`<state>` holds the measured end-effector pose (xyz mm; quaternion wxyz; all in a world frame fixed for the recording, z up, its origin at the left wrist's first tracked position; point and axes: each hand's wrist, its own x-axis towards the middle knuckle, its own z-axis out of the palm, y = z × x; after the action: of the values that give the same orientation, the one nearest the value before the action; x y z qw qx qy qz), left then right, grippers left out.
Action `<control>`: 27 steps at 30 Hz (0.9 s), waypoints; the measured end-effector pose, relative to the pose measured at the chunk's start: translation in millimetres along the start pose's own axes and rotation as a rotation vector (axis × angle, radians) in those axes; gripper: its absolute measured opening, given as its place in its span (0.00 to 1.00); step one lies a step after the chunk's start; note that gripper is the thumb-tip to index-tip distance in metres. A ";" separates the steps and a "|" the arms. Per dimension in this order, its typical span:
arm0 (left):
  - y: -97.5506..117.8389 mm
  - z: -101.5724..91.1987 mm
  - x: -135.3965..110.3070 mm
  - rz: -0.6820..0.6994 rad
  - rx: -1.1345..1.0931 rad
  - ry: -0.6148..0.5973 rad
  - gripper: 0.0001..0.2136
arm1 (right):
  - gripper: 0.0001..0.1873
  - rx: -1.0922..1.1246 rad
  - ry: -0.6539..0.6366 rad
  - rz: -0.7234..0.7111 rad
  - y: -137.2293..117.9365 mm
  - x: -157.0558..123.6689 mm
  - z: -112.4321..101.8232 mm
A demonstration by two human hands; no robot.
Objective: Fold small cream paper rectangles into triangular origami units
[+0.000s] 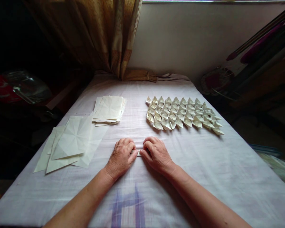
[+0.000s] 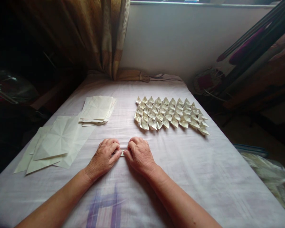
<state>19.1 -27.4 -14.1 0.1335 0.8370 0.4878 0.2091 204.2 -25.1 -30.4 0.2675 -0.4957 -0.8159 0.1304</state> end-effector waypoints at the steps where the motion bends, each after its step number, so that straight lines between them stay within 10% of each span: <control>1: -1.0 -0.1 -0.4 -0.004 -0.018 0.008 0.05 | 0.06 0.024 0.003 -0.007 0.6 -0.7 -1.0; 16: -3.2 -5.4 -13.0 0.119 -0.095 0.045 0.03 | 0.04 0.064 0.047 -0.134 7.0 -14.8 -5.8; 27: 6.3 -11.3 7.2 -0.127 -0.058 -0.150 0.09 | 0.10 -0.028 -0.153 0.024 -9.9 5.2 -13.5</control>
<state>21.5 -24.0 0.1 0.2068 0.8135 0.5221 0.1513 202.6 -25.9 -13.0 0.1956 -0.4977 -0.8298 0.1598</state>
